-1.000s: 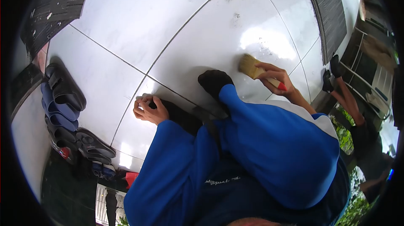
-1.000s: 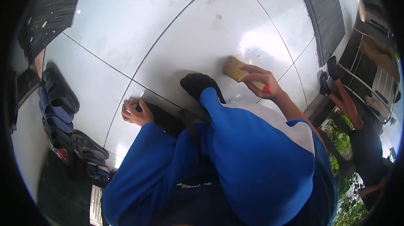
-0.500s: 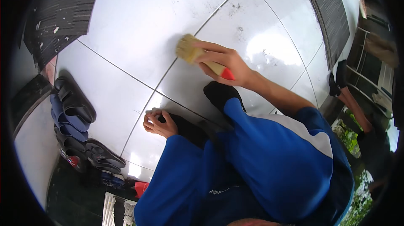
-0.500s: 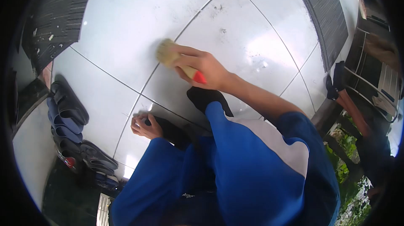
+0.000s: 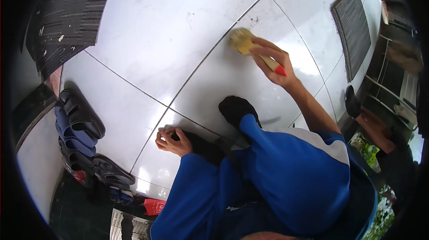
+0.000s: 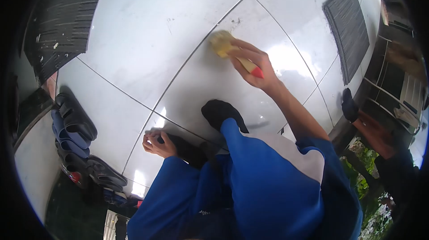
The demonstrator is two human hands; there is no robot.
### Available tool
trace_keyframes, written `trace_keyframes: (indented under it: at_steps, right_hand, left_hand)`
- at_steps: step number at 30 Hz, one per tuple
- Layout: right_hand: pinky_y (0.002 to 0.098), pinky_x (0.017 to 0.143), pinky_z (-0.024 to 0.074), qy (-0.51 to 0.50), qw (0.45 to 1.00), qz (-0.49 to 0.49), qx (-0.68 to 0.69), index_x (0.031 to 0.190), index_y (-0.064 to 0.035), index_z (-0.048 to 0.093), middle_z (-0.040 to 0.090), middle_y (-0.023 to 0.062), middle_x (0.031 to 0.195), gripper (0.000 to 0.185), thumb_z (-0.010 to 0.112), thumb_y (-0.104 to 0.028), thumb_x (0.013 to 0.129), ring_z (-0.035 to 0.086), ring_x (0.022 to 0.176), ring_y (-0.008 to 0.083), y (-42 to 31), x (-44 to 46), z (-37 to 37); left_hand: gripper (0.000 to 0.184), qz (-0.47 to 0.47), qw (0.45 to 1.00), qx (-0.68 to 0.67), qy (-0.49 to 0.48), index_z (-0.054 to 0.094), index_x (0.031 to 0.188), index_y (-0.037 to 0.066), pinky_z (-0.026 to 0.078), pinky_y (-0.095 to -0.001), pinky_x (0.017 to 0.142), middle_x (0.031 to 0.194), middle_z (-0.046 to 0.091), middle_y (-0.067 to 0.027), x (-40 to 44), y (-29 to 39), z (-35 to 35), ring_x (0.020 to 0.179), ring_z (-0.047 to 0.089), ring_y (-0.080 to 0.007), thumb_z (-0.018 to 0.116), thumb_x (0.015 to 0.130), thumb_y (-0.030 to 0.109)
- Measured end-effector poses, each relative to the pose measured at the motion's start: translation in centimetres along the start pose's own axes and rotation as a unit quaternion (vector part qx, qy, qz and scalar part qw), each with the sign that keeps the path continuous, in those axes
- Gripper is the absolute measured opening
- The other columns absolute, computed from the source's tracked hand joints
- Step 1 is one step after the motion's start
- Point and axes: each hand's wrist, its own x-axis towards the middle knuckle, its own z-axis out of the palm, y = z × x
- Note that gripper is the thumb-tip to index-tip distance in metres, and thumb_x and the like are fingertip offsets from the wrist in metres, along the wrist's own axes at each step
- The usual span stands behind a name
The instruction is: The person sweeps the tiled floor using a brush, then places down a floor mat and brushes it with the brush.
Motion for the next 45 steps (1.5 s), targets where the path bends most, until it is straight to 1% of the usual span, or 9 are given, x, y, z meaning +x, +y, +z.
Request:
trace_keyframes:
  at_steps: [4,8,12,17,21,25,28,35,45]
  right_hand:
    - [0.0367,0.091,0.0540,0.042,0.993,0.083,-0.072,0.104,-0.0024,0.073,0.066,0.0221,0.122,0.023,0.067,0.006,0.083,0.069,0.107,0.0338,0.7,-10.7,-5.2]
    - [0.0356,0.088,0.0556,0.041,0.990,0.095,-0.094,0.102,-0.0022,0.072,0.067,0.0208,0.120,0.020,0.069,0.004,0.083,0.070,0.104,0.0321,0.2,-11.8,-6.2]
    - [0.0360,0.082,0.0584,0.029,0.999,-0.021,-0.041,0.102,-0.0027,0.071,0.067,0.0173,0.120,0.019,0.073,0.000,0.083,0.071,0.099,0.0319,-2.9,-1.8,-2.1]
    - [0.0368,0.087,0.0574,-0.024,0.987,-0.156,-0.014,0.106,-0.0051,0.070,0.067,0.0165,0.120,0.021,0.074,-0.005,0.086,0.068,0.104,0.0330,-2.1,12.1,5.3]
    - [0.0357,0.089,0.0562,-0.056,0.977,-0.204,-0.013,0.107,-0.0044,0.069,0.067,0.0157,0.119,0.020,0.071,-0.003,0.087,0.068,0.103,0.0319,0.5,14.7,4.0]
    - [0.0352,0.091,0.0553,-0.045,0.990,-0.124,-0.056,0.104,0.0001,0.071,0.068,0.0162,0.118,0.018,0.068,0.001,0.087,0.069,0.105,0.0290,2.4,6.5,-1.9]
    - [0.0359,0.091,0.0538,-0.013,0.997,0.043,-0.067,0.103,0.0001,0.071,0.068,0.0189,0.116,0.018,0.067,0.001,0.086,0.068,0.107,0.0298,3.0,-3.6,-6.4]
    - [0.0358,0.088,0.0560,0.003,0.987,0.124,-0.106,0.100,-0.0006,0.072,0.069,0.0189,0.115,0.014,0.069,-0.001,0.086,0.070,0.103,0.0305,1.5,-11.4,-10.2]
    - [0.0307,0.082,0.0566,0.009,0.979,-0.197,-0.047,0.103,-0.0021,0.072,0.071,0.0103,0.113,0.017,0.073,-0.015,0.091,0.071,0.091,0.0252,-0.3,15.5,0.1]
  left_hand:
    - [0.027,0.008,1.000,0.006,0.027,0.063,0.098,0.005,0.032,-0.0571,0.104,0.126,0.049,-0.0148,-0.2,-0.6,0.4,0.124,0.038,-0.0375,0.066,0.083,0.026]
    - [0.037,-0.002,0.999,0.008,0.040,0.064,0.101,0.001,0.033,-0.0569,0.103,0.123,0.050,-0.0139,0.0,-0.6,0.7,0.123,0.039,-0.0372,0.065,0.082,0.033]
    - [0.038,0.001,0.999,0.026,0.026,0.063,0.101,0.001,0.033,-0.0573,0.103,0.123,0.050,-0.0138,-0.1,-1.6,0.9,0.122,0.039,-0.0377,0.064,0.082,0.034]
    - [0.030,-0.004,1.000,0.020,0.015,0.062,0.099,0.003,0.032,-0.0561,0.104,0.124,0.048,-0.0145,0.0,-0.1,0.2,0.123,0.037,-0.0376,0.063,0.085,0.029]
    - [0.022,0.008,1.000,0.009,0.011,0.062,0.097,0.005,0.030,-0.0564,0.104,0.125,0.047,-0.0154,0.0,0.2,-0.2,0.122,0.037,-0.0380,0.063,0.086,0.024]
    - [0.018,0.005,1.000,-0.003,-0.005,0.061,0.088,0.002,0.029,-0.0576,0.103,0.127,0.046,-0.0186,0.2,0.5,-0.4,0.123,0.033,-0.0378,0.064,0.082,0.019]
    - [0.019,0.011,1.000,0.012,0.008,0.064,0.090,0.007,0.029,-0.0564,0.104,0.124,0.050,-0.0164,0.1,0.2,-0.2,0.125,0.037,-0.0379,0.064,0.086,0.025]
    - [0.033,0.052,0.998,0.030,0.030,0.060,0.088,0.000,0.032,-0.0553,0.101,0.122,0.050,-0.0146,0.2,-1.7,0.6,0.119,0.038,-0.0358,0.063,0.084,0.033]
    - [0.026,0.049,0.998,0.034,0.018,0.063,0.094,0.005,0.033,-0.0567,0.101,0.118,0.051,-0.0140,0.1,-1.3,0.2,0.120,0.040,-0.0361,0.062,0.089,0.031]
